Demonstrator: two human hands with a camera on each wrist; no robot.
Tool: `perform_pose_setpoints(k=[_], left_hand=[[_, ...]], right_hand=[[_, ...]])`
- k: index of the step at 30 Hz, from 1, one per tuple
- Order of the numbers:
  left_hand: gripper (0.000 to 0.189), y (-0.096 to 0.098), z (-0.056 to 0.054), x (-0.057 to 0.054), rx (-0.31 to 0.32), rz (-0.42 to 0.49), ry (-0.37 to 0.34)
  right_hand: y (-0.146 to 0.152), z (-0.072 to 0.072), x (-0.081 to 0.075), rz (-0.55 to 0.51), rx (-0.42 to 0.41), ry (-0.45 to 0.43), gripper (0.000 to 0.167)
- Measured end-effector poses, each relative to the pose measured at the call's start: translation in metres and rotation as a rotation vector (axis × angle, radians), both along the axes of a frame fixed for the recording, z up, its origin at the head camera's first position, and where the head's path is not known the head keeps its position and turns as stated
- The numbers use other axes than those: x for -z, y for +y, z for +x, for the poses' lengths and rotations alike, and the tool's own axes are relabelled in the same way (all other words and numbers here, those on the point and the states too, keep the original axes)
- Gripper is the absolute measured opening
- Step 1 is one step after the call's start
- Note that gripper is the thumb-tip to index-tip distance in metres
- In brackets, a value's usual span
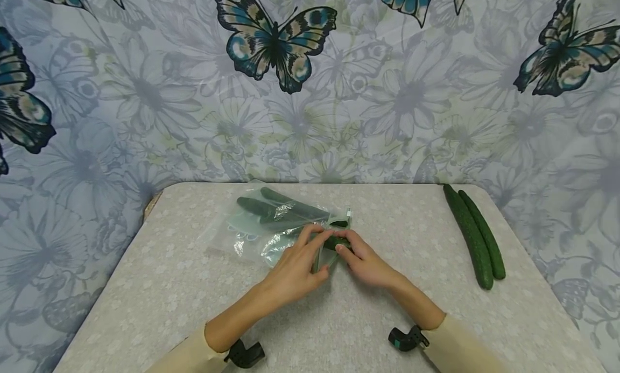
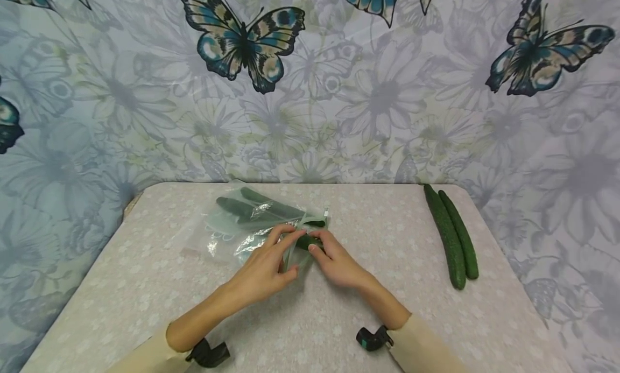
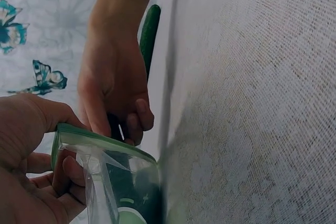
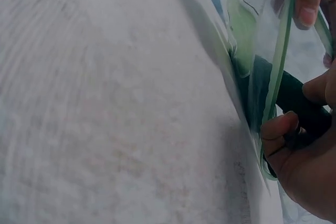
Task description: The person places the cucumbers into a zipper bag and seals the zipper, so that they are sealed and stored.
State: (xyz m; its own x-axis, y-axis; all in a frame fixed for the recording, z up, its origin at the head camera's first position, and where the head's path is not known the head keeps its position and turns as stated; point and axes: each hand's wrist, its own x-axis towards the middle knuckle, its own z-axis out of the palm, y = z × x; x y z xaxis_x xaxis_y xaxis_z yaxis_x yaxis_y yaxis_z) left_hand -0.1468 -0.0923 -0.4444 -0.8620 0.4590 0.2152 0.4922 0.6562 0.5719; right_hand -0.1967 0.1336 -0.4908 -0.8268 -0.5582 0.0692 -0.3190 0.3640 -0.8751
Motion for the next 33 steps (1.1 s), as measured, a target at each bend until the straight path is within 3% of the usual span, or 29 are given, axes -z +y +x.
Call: perform_pose_setpoints(k=[6,11,17,21,29,33], left_hand=[[0.074,-0.002,-0.004,-0.001,0.014,0.003,-0.008],[0.074,-0.008,-0.009,-0.003,0.018,-0.005,-0.014],[0.074,-0.013,-0.015,-0.004,0.033,-0.009,-0.010],[0.073,-0.012,-0.016,-0.002,0.031,-0.004,-0.001],[0.074,-0.008,-0.013,0.002,0.023,-0.013,0.012],[0.074,-0.007,-0.012,0.004,0.020,-0.016,0.023]], right_hand=[[-0.003,-0.001,0.000,0.049,0.085,0.071,0.043],[-0.002,-0.004,-0.007,0.101,0.210,0.052,0.032],[0.004,-0.005,-0.013,0.130,0.238,0.028,0.028],[0.009,-0.005,-0.013,0.166,0.220,0.073,0.025],[0.007,-0.004,-0.016,0.382,0.102,0.293,0.028],[0.006,-0.002,-0.015,0.388,0.107,0.327,0.027]])
